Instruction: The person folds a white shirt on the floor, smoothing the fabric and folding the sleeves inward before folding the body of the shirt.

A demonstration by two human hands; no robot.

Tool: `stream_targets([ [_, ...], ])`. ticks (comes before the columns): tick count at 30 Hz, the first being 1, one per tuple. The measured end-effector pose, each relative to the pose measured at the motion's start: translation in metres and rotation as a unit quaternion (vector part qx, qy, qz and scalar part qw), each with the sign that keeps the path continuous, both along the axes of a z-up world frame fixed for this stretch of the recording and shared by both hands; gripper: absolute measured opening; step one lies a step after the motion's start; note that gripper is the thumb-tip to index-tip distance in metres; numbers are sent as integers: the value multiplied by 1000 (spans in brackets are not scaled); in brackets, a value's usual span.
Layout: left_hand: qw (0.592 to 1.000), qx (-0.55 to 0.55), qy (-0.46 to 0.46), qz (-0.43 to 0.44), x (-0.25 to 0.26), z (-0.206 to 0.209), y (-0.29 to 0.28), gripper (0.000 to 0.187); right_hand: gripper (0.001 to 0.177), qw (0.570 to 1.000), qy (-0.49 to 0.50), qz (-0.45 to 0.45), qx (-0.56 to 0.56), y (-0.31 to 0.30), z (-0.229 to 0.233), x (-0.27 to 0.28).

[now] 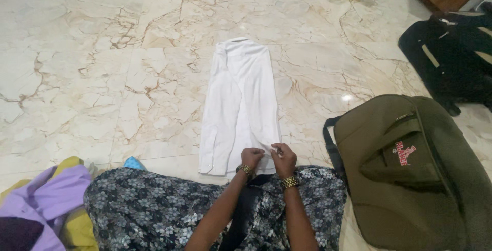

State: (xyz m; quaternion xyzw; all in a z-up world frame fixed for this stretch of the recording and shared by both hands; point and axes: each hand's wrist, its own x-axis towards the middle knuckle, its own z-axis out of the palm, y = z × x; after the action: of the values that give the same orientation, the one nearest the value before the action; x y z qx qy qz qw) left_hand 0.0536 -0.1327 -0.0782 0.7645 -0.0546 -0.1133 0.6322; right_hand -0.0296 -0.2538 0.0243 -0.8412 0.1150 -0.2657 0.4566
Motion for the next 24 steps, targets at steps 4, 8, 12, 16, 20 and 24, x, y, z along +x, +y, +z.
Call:
stream_targets([
  [4,986,106,-108,-68,-3,10,27,28,35,984,134,71,-94,-4,-18,6],
  [8,904,360,-201,-112,-28,45,92,39,25,936,228,164,-210,-9,-44,13],
  [12,801,542,-176,-187,-45,61,128,44,20,907,266,164,-283,-2,-49,21],
  [16,794,547,-216,-154,-42,33,132,26,19,931,203,122,-279,5,-33,16],
  [20,848,462,-236,-106,-35,24,137,17,19,960,128,128,-214,6,-14,6],
  [24,865,405,-254,-154,-38,30,147,20,27,920,224,219,-237,8,-12,8],
])
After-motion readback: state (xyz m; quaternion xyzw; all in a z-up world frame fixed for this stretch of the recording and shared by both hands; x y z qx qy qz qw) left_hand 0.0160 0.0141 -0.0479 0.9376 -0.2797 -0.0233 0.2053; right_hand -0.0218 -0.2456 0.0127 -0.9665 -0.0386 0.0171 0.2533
